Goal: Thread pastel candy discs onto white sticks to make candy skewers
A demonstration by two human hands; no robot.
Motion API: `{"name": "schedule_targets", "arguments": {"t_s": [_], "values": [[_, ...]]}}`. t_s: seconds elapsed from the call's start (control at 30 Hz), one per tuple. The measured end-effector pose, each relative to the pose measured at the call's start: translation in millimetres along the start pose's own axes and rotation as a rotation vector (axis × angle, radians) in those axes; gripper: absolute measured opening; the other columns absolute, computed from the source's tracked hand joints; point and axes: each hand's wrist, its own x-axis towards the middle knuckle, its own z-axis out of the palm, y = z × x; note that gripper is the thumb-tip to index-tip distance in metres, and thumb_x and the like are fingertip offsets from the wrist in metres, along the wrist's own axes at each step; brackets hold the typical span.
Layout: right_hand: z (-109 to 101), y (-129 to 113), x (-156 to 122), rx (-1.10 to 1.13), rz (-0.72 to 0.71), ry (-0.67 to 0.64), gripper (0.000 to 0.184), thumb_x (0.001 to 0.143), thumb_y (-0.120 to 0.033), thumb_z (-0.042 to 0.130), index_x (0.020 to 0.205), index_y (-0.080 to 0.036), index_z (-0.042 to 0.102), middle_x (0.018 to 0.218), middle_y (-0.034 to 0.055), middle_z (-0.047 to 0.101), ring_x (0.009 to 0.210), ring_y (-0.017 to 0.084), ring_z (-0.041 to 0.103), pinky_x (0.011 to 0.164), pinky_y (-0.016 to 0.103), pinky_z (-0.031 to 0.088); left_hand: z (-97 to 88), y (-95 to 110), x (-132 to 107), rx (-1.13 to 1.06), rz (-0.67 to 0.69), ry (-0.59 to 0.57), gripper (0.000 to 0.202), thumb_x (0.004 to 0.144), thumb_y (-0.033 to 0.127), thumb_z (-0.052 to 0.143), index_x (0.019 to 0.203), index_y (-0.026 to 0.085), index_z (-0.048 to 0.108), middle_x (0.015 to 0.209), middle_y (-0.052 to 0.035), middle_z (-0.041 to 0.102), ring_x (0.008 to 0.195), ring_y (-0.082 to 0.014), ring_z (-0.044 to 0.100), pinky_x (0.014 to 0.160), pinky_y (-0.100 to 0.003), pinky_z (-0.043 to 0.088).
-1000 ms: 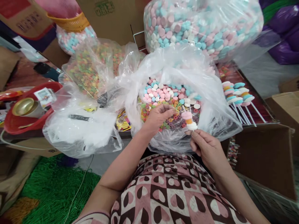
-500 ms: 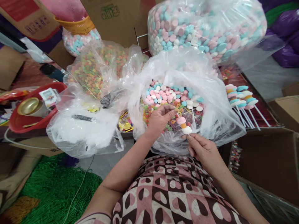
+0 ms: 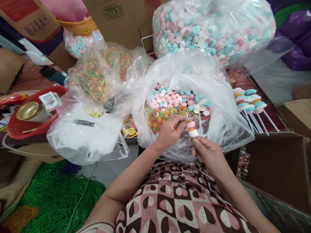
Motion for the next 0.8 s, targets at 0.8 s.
{"name": "schedule_targets", "arguments": {"t_s": [0.8], "values": [[-8, 3, 1, 0.175, -0.002, 0.123, 0.034, 0.075, -0.049, 0.080, 0.085, -0.016, 0.075, 0.053, -0.0018, 0.057, 0.043, 0.007, 0.034, 0.042, 0.023, 0.019, -52.2, -30, 81, 1.273, -0.057, -0.196, 0.024, 0.090, 0.014, 0.049, 0.090, 0.015, 0.073, 0.104, -0.0177, 0.068, 0.105, -0.0328, 0.055, 0.090, -0.048, 0.034]]}}
